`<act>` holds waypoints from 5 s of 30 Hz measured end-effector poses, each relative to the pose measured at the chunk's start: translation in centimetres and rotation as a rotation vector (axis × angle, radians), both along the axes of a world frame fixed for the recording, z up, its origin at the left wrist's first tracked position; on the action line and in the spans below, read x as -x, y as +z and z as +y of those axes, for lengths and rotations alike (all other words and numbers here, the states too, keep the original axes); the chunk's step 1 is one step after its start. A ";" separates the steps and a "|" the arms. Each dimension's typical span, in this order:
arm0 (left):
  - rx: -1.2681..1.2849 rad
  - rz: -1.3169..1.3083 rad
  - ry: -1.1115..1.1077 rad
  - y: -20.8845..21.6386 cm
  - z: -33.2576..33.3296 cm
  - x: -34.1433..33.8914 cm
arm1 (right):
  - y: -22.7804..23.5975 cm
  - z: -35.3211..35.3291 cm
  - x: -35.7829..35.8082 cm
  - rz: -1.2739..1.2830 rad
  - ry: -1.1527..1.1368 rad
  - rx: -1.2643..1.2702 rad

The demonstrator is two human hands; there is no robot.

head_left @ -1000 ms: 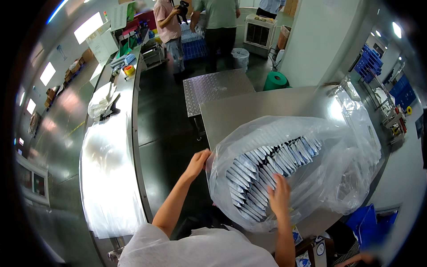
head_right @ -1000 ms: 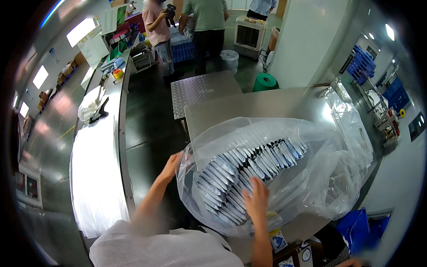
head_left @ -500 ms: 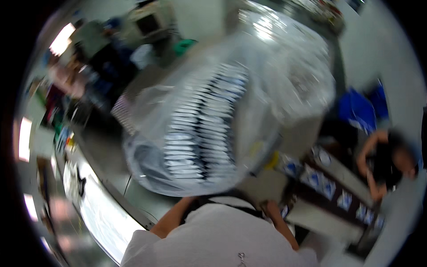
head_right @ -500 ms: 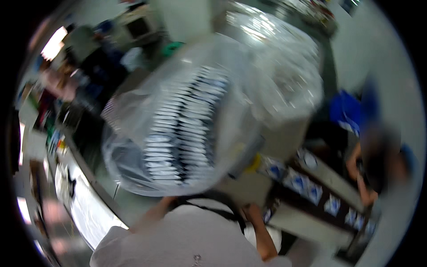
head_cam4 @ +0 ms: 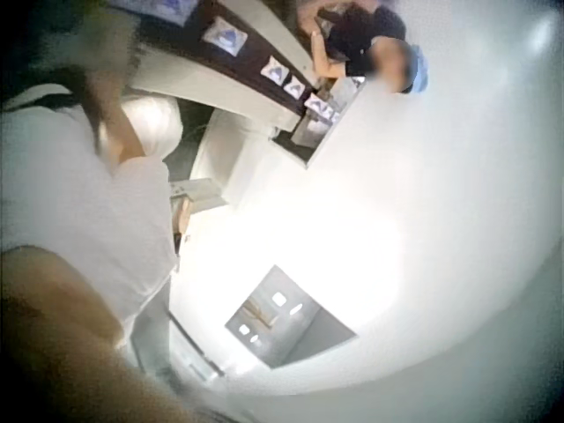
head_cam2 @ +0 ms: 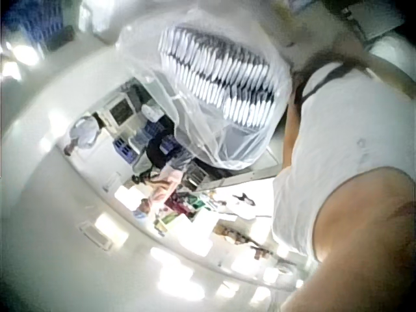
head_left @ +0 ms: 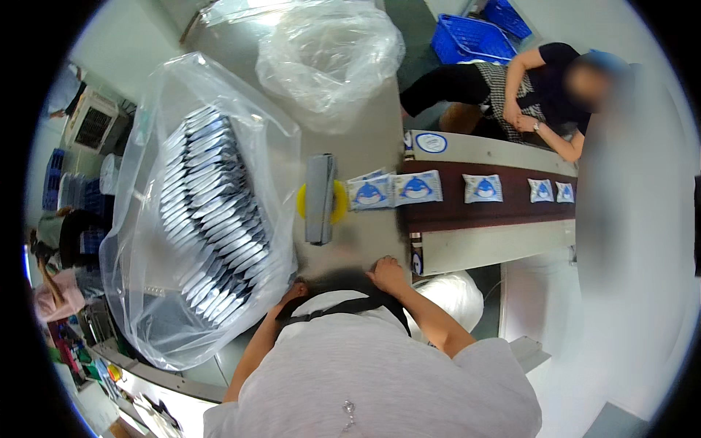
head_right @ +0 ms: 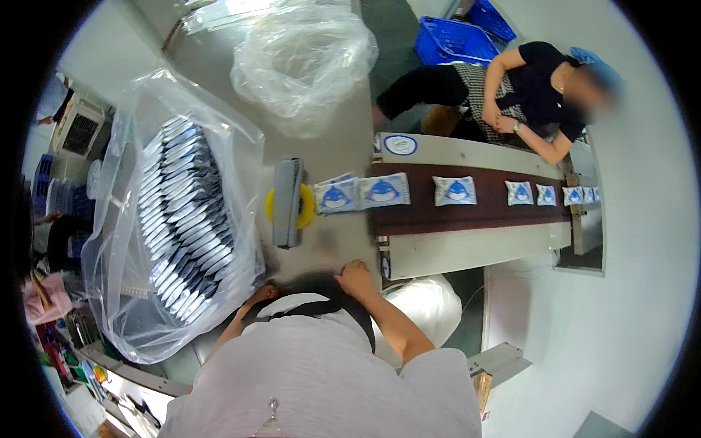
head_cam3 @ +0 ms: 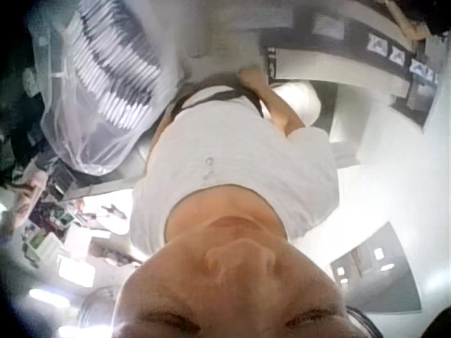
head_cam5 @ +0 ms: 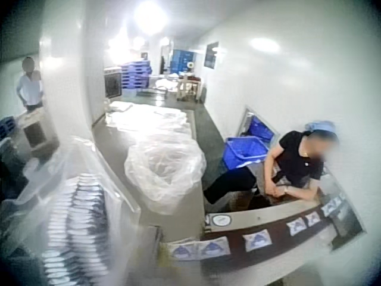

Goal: The person repeatedly takes small, individually wrapped items from a large plastic bag and places them onto a conveyor belt. Another person is visible in the background working at a separate station. The camera is extremely unstable throughout the process.

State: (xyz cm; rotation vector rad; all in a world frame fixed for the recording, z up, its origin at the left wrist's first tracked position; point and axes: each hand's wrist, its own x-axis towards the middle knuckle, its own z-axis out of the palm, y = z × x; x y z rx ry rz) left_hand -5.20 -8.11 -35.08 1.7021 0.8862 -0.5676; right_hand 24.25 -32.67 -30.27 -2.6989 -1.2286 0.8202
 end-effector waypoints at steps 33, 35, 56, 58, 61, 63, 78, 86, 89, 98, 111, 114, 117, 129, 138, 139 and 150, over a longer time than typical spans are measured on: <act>-0.339 -0.398 -0.707 3.9 -8.5 -22.3 | 8.5 14.6 -21.8 -0.095 1.039 0.152; -0.030 -0.408 -0.475 3.2 -7.6 -20.8 | 5.6 15.2 -24.0 -0.141 0.823 -0.062; 1.090 -0.320 0.905 7.1 -9.0 -20.6 | 1.7 3.5 -2.6 1.024 -0.769 -0.607; 1.128 -0.328 0.834 7.7 -9.5 -20.6 | 3.6 3.1 -2.0 0.975 -0.673 -0.537; 1.165 -0.300 0.711 10.3 -10.0 -20.2 | 6.2 2.1 -3.4 0.754 -0.414 -0.568; 1.183 -0.197 0.578 10.8 -9.2 -19.0 | 10.8 2.5 -3.6 0.524 -0.410 -0.380; -1.716 0.117 -0.106 45.9 18.0 -5.6 | 20.3 7.9 -7.0 1.135 -0.037 -0.398; -1.454 -0.331 0.428 45.7 28.6 1.5 | 27.4 37.6 1.0 0.255 0.667 -0.588; -1.415 -0.371 0.426 47.2 28.2 1.2 | 26.8 45.5 9.7 -0.061 0.882 -0.549; -0.884 -0.790 0.626 45.0 23.3 10.3 | 16.6 48.7 15.2 -0.348 1.039 -0.754; 0.228 0.238 0.489 1.7 -2.2 14.5 | 15.1 12.8 -2.5 0.049 0.283 -0.756; -0.251 -0.237 0.048 -2.9 -2.6 11.9 | 13.9 6.9 -7.7 -0.053 0.277 -0.588; -0.169 -0.381 -0.215 1.0 -1.0 5.3 | 11.8 1.6 -17.5 -0.108 0.107 -0.450; 0.046 -0.468 -0.207 4.9 -4.6 -19.8 | 11.0 0.0 -34.7 -0.316 0.363 0.120; 0.650 -0.130 0.515 4.2 -9.8 -29.4 | 9.6 11.1 -30.5 0.586 0.351 -0.098; 0.628 -0.137 0.491 4.0 -10.0 -29.7 | 8.3 13.1 -30.0 0.411 0.546 -0.191; 1.209 -0.395 1.053 4.5 -9.2 -27.0 | 2.4 9.1 -16.8 0.534 0.219 -0.092</act>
